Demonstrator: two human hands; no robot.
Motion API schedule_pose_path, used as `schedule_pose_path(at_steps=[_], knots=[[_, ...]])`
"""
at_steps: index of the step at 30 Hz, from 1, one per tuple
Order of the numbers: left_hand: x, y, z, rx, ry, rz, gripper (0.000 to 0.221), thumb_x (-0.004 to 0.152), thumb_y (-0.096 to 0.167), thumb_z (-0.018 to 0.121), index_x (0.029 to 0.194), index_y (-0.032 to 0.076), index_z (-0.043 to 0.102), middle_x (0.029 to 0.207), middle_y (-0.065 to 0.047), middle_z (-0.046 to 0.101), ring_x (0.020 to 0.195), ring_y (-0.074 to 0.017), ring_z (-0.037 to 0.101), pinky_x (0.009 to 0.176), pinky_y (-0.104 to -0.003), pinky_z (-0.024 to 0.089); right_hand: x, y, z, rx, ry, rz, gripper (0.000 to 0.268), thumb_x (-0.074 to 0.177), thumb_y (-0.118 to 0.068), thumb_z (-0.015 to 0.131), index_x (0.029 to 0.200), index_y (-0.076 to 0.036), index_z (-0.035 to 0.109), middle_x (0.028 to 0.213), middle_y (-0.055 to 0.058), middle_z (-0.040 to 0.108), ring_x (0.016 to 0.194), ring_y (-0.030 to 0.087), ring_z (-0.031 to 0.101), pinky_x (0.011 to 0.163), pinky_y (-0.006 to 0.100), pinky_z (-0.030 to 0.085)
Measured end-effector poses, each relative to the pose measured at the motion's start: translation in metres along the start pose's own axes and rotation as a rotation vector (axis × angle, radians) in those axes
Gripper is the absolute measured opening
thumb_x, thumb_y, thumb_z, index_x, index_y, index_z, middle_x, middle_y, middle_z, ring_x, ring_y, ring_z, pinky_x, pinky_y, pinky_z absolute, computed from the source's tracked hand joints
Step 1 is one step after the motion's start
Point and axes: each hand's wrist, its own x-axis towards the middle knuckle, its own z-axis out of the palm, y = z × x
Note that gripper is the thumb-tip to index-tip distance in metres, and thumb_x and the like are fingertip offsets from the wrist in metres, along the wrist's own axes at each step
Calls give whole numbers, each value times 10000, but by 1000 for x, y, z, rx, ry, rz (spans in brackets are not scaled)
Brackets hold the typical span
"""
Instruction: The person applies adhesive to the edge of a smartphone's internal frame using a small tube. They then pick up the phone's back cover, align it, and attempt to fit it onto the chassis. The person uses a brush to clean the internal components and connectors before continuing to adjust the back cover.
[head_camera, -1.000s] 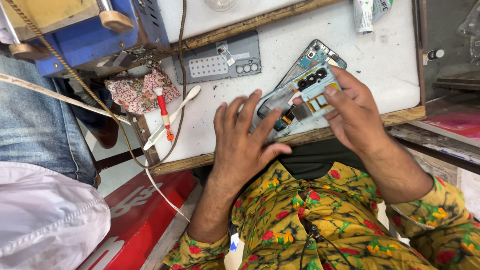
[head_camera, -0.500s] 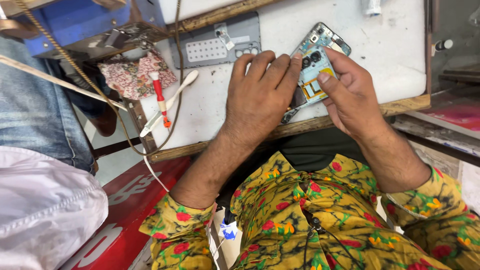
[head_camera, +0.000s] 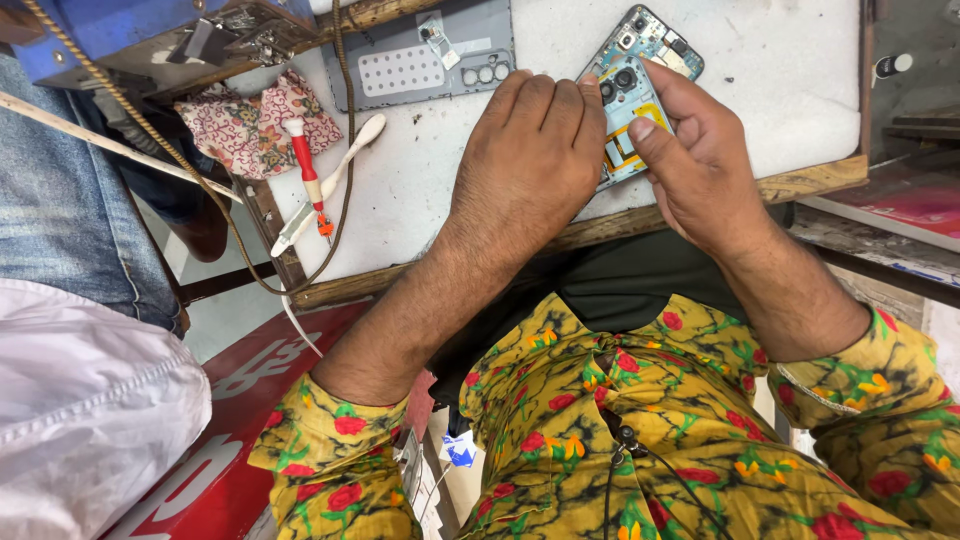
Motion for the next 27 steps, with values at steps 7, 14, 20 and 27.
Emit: schedule_pose_path(at_steps=[7, 14, 20, 27], knots=[[-5, 7, 8, 70, 17, 10, 368, 947, 77, 666, 1254, -122, 636, 1075, -167, 647, 1065, -290, 624, 1138, -466, 467, -1, 2, -1, 4, -1, -13, 540, 1120, -63, 554, 1599, 91, 358, 1458, 143, 595, 1310, 146, 598, 1168, 309, 494], [-6, 7, 16, -8, 14, -10, 382, 941, 69, 664, 1259, -136, 615, 1068, -174, 632, 1079, -298, 619, 1189, -493, 432, 1, 1, -2, 34, 3, 22, 532, 1124, -64, 557, 1602, 84, 376, 1424, 127, 603, 1287, 131, 597, 1152, 295, 494], [-4, 7, 10, -34, 28, -29, 398, 940, 65, 679, 1281, -126, 606, 1112, -172, 633, 1088, -294, 611, 1203, -498, 435, 0, 2, -1, 40, 1, 14, 519, 1117, -57, 549, 1589, 80, 381, 1416, 130, 613, 1288, 144, 609, 1157, 304, 499], [-8, 1, -21, -500, 34, -384, 376, 1023, 158, 701, 1368, 24, 631, 1017, -106, 673, 930, -305, 675, 815, -430, 556, -3, 1, -7, 146, 20, 28, 389, 1105, -83, 576, 1453, 70, 493, 1278, 119, 675, 1163, 158, 676, 1070, 356, 559]])
